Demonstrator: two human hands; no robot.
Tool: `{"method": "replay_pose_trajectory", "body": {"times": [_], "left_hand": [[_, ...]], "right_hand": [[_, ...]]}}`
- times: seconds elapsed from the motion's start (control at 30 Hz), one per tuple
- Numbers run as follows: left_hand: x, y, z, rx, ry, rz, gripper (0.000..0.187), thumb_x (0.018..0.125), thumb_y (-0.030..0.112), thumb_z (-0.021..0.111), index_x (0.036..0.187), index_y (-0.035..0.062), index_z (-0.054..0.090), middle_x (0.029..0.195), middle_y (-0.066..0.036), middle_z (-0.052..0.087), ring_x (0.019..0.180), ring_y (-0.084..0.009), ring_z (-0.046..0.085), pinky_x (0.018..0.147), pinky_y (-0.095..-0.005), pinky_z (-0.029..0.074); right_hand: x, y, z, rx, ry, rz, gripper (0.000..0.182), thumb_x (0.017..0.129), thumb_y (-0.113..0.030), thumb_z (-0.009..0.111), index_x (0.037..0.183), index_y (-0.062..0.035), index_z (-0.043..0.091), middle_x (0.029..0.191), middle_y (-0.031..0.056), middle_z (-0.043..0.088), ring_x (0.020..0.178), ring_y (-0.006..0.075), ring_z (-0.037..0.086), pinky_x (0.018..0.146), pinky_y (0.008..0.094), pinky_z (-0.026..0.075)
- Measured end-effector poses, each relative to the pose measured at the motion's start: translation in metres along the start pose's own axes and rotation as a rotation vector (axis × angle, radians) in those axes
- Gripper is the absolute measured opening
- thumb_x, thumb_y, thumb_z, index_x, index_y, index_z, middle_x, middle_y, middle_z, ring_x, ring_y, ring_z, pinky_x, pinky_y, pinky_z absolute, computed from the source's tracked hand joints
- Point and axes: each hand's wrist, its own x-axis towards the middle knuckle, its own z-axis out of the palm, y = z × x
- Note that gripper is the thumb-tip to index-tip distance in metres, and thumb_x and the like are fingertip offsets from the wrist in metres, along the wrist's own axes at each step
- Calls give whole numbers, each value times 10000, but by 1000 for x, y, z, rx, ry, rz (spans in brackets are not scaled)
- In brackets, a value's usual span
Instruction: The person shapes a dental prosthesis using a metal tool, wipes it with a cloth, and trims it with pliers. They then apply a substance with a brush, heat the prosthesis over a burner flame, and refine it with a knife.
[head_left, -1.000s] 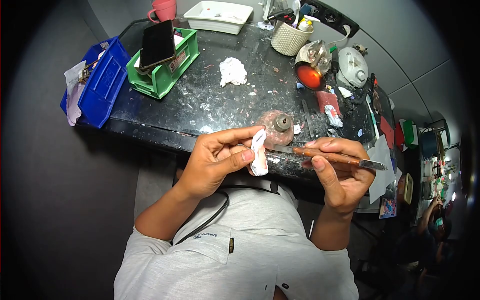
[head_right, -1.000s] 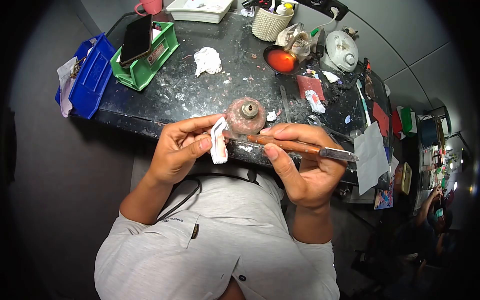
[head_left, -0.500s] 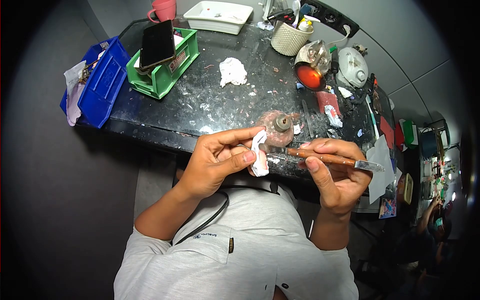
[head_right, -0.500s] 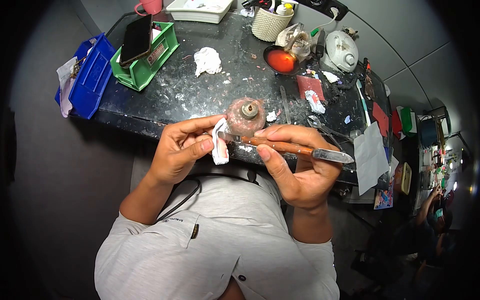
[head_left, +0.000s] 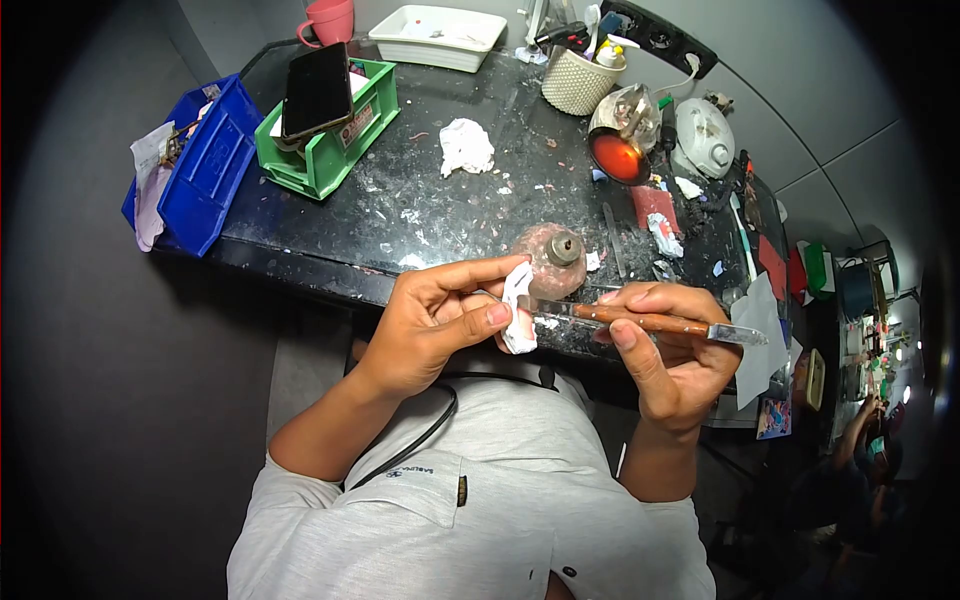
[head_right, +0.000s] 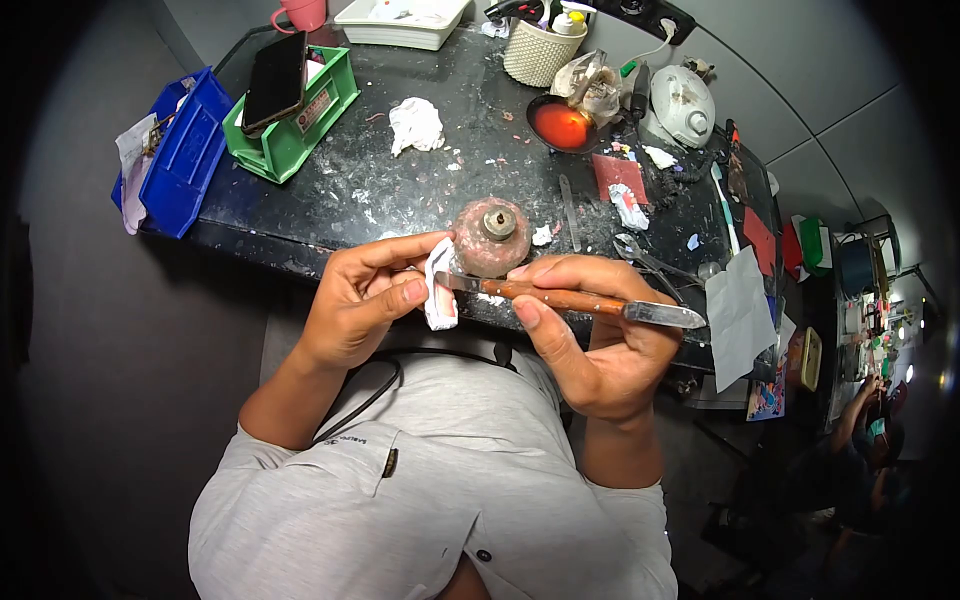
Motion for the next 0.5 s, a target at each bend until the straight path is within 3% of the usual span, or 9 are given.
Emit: {"method": "replay_pose_trajectory", "body": {"times": [0.07, 0.13, 0.33, 0.43, 0.5], "left_hand": [[0, 0, 0, -7, -1, 1, 471, 968, 58, 658, 1386, -105, 515, 1058, -157, 724, 944, -147, 702, 843, -258, 560], [0, 1, -2, 8, -12, -12, 494, 964, 99, 676, 1369, -131, 512, 1118, -205, 711, 993, -204, 711, 906, -325, 568], [0, 0, -3, 3, -13, -7, 494, 965, 103, 672, 1369, -133, 512, 1145, -216, 698, 1005, -211, 704, 900, -330, 568], [0, 0, -1, -5, 1, -10, 479, 958, 57, 668, 1385, -103, 519, 1052, -156, 724, 930, -145, 700, 830, -260, 565], [0, 0, -2, -7, -5, -11, 480, 960, 54, 664, 1388, -105, 514, 1062, -159, 721, 944, -151, 700, 839, -264, 564]], "right_hand": [[1, -2, 1, -65, 37, -4, 191, 810, 90, 749, 978, 72, 660, 953, 179, 719, 901, 230, 723, 858, 318, 571], [0, -1, 0, -37, 31, -3, 190, 811, 90, 748, 978, 72, 660, 952, 181, 718, 902, 230, 723, 859, 318, 571], [0, -1, -1, -24, 38, -11, 190, 813, 89, 745, 978, 71, 652, 943, 189, 720, 898, 232, 723, 851, 329, 575], [0, -2, -1, 14, 6, -4, 203, 813, 88, 743, 991, 71, 645, 940, 191, 721, 892, 234, 723, 850, 336, 576], [0, -2, -3, -48, 15, -15, 213, 815, 86, 739, 1002, 71, 637, 934, 196, 717, 889, 236, 723, 853, 337, 576]]}}
